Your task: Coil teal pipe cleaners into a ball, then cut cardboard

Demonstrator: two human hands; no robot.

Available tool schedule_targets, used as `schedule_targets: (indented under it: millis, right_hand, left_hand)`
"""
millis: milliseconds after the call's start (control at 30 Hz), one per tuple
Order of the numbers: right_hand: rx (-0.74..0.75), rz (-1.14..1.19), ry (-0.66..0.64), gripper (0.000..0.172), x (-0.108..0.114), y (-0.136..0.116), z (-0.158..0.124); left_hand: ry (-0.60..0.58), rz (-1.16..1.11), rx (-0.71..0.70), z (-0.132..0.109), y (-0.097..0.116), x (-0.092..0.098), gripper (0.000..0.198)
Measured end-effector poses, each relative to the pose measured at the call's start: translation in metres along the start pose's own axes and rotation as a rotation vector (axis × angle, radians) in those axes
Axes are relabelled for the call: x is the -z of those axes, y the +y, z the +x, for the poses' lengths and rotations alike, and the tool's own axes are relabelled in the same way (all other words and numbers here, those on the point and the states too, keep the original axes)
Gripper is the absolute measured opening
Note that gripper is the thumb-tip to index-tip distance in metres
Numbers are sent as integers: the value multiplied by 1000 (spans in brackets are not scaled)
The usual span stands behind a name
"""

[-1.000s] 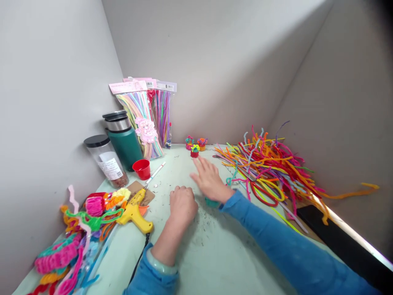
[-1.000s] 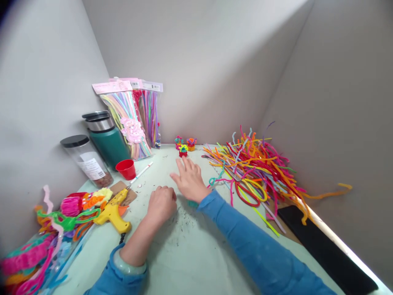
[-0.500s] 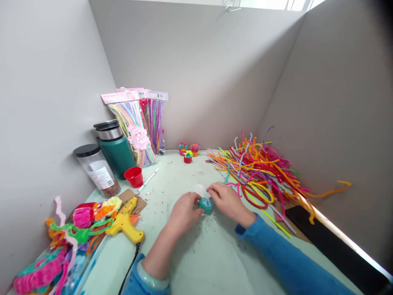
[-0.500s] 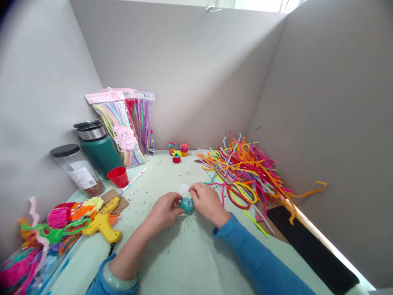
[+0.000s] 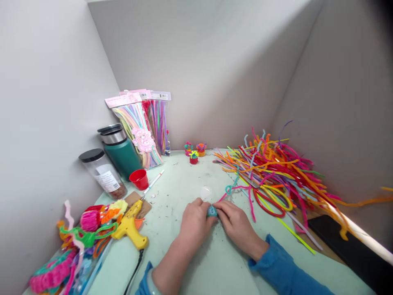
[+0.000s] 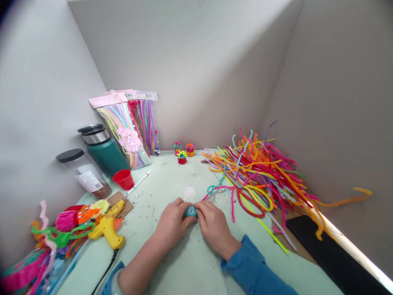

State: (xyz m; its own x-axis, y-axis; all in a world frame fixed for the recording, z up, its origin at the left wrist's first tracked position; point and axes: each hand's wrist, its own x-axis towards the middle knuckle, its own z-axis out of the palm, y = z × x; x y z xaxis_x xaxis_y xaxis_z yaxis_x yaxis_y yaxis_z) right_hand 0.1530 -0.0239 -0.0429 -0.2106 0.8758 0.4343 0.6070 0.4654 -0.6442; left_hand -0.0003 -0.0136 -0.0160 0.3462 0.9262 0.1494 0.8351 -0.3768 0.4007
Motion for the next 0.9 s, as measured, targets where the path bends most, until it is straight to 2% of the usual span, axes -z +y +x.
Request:
schedule_targets:
  millis: [133,233,333,400,467,533,600,633,767,900]
  right_hand:
    - [16,30,-22,25,-1,0,1]
    - [-2,-3,-31,23,-2,-1,1]
    - [-18,-32,-26,23,-3,-2,0]
    - [-18,-31,-13,23,-3,-3,-1]
    - [-13,-35,1,23,-2,-4,-1]
    - [-6,-58,8,21,0,-5,-2]
    - [8,-83,5,19,2,-7,-2]
    - [17,-90,5,19,2,-7,-2]
    - [31,-80,48,19,2,-8,-3]
    - [-7,-71,202,19,11,-1,1]
  left_hand:
    - [-6,4,41,0,2,-1,19]
    - [34,4,82,-1,4,0,25]
    - [26,-81,2,-1,4,2,34]
    - [14,-147,-55,0,2,5,32]
    - [108,-157,-31,3,-4,8,23]
    - [288,-121,27,7,-13,12,23]
    - [374,-57,59,13,-24,15,26]
    - [371,-9,91,15,-29,16,26]
    - [159,155,196,22,-42,12,25]
    - [114,198,243,19,-40,13,37]
